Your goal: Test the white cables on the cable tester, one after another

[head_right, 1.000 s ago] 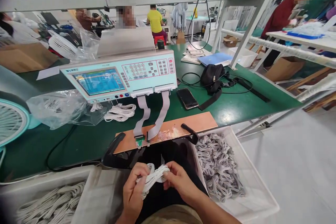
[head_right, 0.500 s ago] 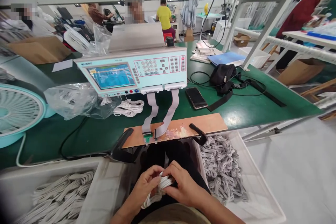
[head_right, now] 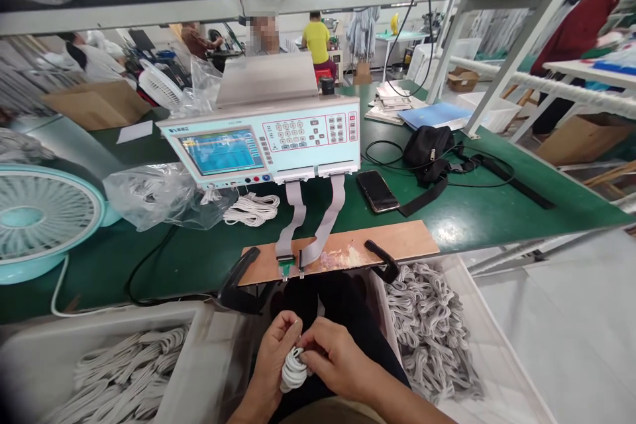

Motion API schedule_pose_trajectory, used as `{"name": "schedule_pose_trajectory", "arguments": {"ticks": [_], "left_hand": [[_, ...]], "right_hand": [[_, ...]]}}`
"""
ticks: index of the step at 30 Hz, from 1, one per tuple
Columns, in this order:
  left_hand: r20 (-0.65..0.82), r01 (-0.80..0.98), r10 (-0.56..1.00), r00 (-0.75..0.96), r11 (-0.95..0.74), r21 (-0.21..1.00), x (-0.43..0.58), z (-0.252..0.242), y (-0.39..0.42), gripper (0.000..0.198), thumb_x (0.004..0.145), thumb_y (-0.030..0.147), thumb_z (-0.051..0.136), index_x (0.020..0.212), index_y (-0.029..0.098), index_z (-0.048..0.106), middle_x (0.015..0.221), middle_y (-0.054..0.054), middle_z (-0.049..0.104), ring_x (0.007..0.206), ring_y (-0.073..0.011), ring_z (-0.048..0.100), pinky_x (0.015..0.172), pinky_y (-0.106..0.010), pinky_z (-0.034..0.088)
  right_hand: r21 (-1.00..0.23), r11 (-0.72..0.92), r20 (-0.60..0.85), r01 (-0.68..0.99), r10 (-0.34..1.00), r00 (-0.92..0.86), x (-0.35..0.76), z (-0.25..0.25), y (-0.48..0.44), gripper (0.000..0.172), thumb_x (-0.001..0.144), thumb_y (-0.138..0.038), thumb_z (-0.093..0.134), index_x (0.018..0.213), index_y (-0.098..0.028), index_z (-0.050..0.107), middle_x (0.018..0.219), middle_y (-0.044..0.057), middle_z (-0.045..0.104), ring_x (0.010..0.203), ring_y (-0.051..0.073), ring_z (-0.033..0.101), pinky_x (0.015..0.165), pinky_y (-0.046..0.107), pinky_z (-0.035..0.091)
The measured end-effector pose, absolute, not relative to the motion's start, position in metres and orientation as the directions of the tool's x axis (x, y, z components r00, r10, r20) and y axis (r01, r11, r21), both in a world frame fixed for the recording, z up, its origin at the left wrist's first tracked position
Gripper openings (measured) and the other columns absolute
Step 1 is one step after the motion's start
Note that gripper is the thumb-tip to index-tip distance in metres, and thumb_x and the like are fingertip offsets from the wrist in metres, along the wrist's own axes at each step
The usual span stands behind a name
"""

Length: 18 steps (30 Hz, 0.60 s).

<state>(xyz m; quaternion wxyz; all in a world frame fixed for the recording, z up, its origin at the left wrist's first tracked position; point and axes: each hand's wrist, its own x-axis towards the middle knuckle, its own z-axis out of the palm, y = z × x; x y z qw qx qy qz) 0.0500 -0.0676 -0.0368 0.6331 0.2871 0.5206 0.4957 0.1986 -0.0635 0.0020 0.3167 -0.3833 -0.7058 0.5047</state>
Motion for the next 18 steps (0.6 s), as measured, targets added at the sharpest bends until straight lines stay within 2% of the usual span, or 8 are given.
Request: {"name": "schedule_pose_trajectory", "arguments": {"ticks": [5, 9, 11, 14, 18], "left_hand": [[-0.402, -0.357, 0.913, -0.066, 0.354, 0.864, 0.051, -0.032, -0.06, 0.024, 0.072, 0.035, 0.064, 0.071, 0.018, 0.046, 0.055, 0.008, 0.04, 0.048, -0.0051, 0.036, 0.047, -0.015, 0.032], [-0.351, -0.338, 0.931, -0.103, 0.299, 0.892, 0.055, -0.031, -0.055, 0.025, 0.07, 0.033, 0.066, 0.067, 0.017, 0.047, 0.059, 0.006, 0.043, 0.052, -0.0064, 0.04, 0.051, -0.016, 0.035], [-0.31, -0.325, 0.939, -0.151, 0.249, 0.912, 0.055, -0.034, -0.052, 0.026, 0.069, 0.033, 0.066, 0.065, 0.017, 0.046, 0.059, 0.006, 0.044, 0.053, -0.0072, 0.042, 0.052, -0.017, 0.036], [-0.245, -0.264, 0.942, -0.227, 0.183, 0.947, 0.053, -0.038, -0.045, 0.025, 0.066, 0.033, 0.068, 0.067, 0.017, 0.05, 0.058, 0.005, 0.047, 0.054, -0.0089, 0.045, 0.053, -0.019, 0.038], [-0.258, -0.185, 0.937, -0.234, 0.218, 0.958, 0.049, -0.038, -0.034, 0.024, 0.064, 0.037, 0.069, 0.071, 0.015, 0.06, 0.06, 0.002, 0.053, 0.056, -0.0112, 0.047, 0.054, -0.021, 0.038]], "right_hand": [[-0.906, 0.356, 0.177, 0.23, 0.81, -0.559, 0.2, 0.006, -0.058, 0.017, 0.085, -0.018, 0.044, 0.097, -0.018, 0.056, 0.083, 0.006, 0.053, 0.074, 0.015, 0.051, 0.066, 0.025, 0.041], [-0.846, 0.42, 0.193, 0.327, 0.815, -0.547, 0.195, 0.001, -0.05, 0.013, 0.085, -0.022, 0.045, 0.089, -0.018, 0.057, 0.077, 0.004, 0.051, 0.069, 0.015, 0.048, 0.063, 0.026, 0.039], [-0.892, 0.334, 0.174, 0.305, 0.876, -0.449, 0.19, -0.003, -0.043, 0.014, 0.086, -0.025, 0.044, 0.08, -0.018, 0.055, 0.073, 0.002, 0.049, 0.067, 0.014, 0.046, 0.062, 0.025, 0.037], [-0.986, 0.091, 0.056, 0.14, 0.97, -0.238, 0.18, -0.009, -0.03, 0.021, 0.086, -0.034, 0.044, 0.073, -0.018, 0.05, 0.065, -0.002, 0.045, 0.061, 0.012, 0.042, 0.057, 0.023, 0.035], [-0.996, -0.084, -0.082, -0.006, 0.987, -0.136, 0.167, -0.017, -0.012, 0.028, 0.078, -0.042, 0.055, 0.065, -0.017, 0.05, 0.058, -0.004, 0.042, 0.054, 0.011, 0.039, 0.051, 0.023, 0.033]]}}
